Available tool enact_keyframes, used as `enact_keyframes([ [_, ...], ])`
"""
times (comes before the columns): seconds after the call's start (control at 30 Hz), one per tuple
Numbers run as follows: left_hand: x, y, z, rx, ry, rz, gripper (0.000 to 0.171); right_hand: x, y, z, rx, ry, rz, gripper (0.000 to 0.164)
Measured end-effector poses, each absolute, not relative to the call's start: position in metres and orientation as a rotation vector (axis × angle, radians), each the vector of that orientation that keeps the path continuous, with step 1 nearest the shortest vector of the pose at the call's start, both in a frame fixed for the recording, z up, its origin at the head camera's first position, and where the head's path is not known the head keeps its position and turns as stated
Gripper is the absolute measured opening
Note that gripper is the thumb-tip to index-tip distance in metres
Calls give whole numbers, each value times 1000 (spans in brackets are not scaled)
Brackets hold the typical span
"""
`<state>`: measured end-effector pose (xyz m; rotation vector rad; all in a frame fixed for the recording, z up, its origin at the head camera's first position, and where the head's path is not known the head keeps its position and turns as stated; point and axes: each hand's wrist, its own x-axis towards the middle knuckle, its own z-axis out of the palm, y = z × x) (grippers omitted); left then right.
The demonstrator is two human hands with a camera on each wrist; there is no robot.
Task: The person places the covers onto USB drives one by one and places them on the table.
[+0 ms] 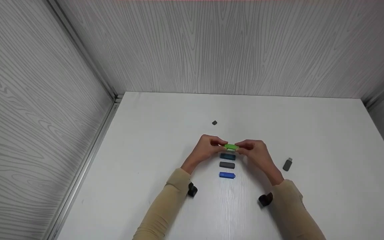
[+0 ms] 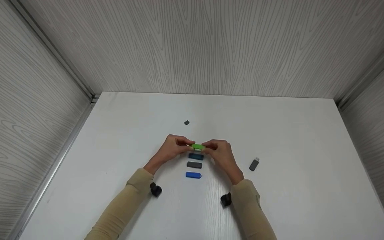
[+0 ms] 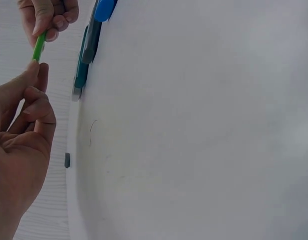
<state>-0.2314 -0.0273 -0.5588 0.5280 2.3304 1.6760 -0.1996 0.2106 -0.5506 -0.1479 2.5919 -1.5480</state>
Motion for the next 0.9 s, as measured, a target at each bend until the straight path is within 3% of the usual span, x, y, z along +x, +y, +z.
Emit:
enact_keyframes([
  [0.5, -253, -22, -555, 418, 2458, 1494, 20, -221, 209, -554, -72, 2570, -1496, 23],
  [0.9, -260, -20, -557, 517, 2584, 1309, 20, -229, 205, -560, -59, 2587, -1478, 25],
])
